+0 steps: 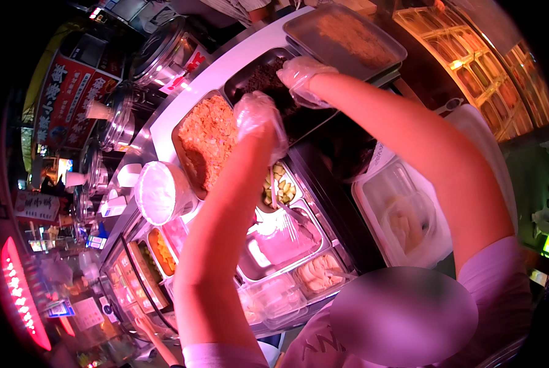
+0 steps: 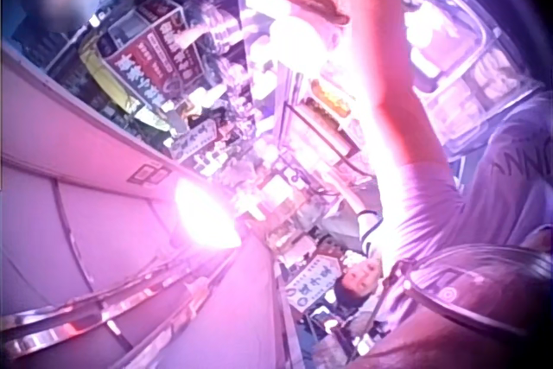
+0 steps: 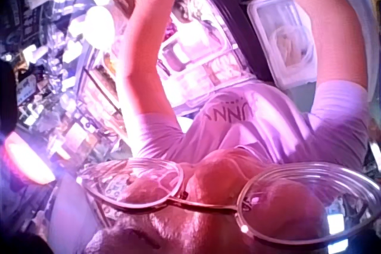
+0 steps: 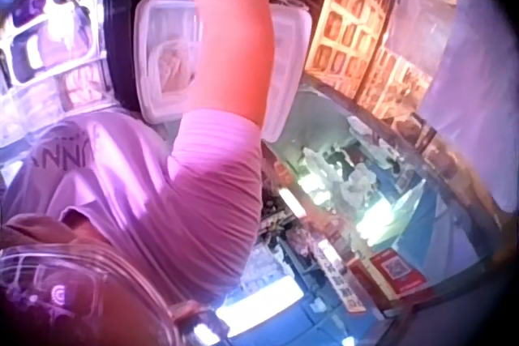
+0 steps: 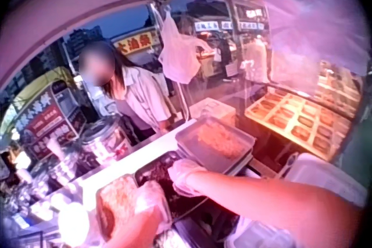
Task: The person assembles a fruit-based snack by scooping various diced fruits into a plastic bag, then adding a dark crumbly topping and a light crumbly topping. The person seals the bag and places it into a white styrofoam container.
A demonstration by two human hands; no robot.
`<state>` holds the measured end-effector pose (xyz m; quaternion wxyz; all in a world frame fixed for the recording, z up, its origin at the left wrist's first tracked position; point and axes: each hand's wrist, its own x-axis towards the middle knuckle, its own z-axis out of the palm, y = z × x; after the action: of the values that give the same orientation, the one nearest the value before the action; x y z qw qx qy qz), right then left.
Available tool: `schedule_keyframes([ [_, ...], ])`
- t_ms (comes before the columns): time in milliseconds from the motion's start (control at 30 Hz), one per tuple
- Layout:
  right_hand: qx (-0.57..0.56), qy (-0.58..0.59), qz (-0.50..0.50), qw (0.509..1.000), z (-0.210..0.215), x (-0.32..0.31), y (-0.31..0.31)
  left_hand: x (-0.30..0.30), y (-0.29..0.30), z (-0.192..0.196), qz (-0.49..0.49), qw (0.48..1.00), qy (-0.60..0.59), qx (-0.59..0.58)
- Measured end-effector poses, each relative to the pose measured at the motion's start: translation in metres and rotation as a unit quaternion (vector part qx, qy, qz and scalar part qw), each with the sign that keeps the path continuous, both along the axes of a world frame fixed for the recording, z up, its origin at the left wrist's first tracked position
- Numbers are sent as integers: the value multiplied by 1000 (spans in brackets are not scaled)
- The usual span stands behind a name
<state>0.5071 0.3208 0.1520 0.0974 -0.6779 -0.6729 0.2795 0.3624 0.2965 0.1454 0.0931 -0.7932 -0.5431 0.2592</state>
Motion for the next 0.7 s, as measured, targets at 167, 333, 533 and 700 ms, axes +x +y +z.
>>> schedule_keyframes([
  [167,10,139,-4,990,-68,-34,39,23,14,-96,182,892,-320,261],
  [333,13,298,-51,953,-66,-30,32,42,16,-60,361,312,-860,184],
  [533,69,631,-254,729,-71,-33,10,35,20,-59,237,217,-937,137],
  [700,50,741,-229,629,-68,-35,-5,22,18,-50,346,249,-904,24],
])
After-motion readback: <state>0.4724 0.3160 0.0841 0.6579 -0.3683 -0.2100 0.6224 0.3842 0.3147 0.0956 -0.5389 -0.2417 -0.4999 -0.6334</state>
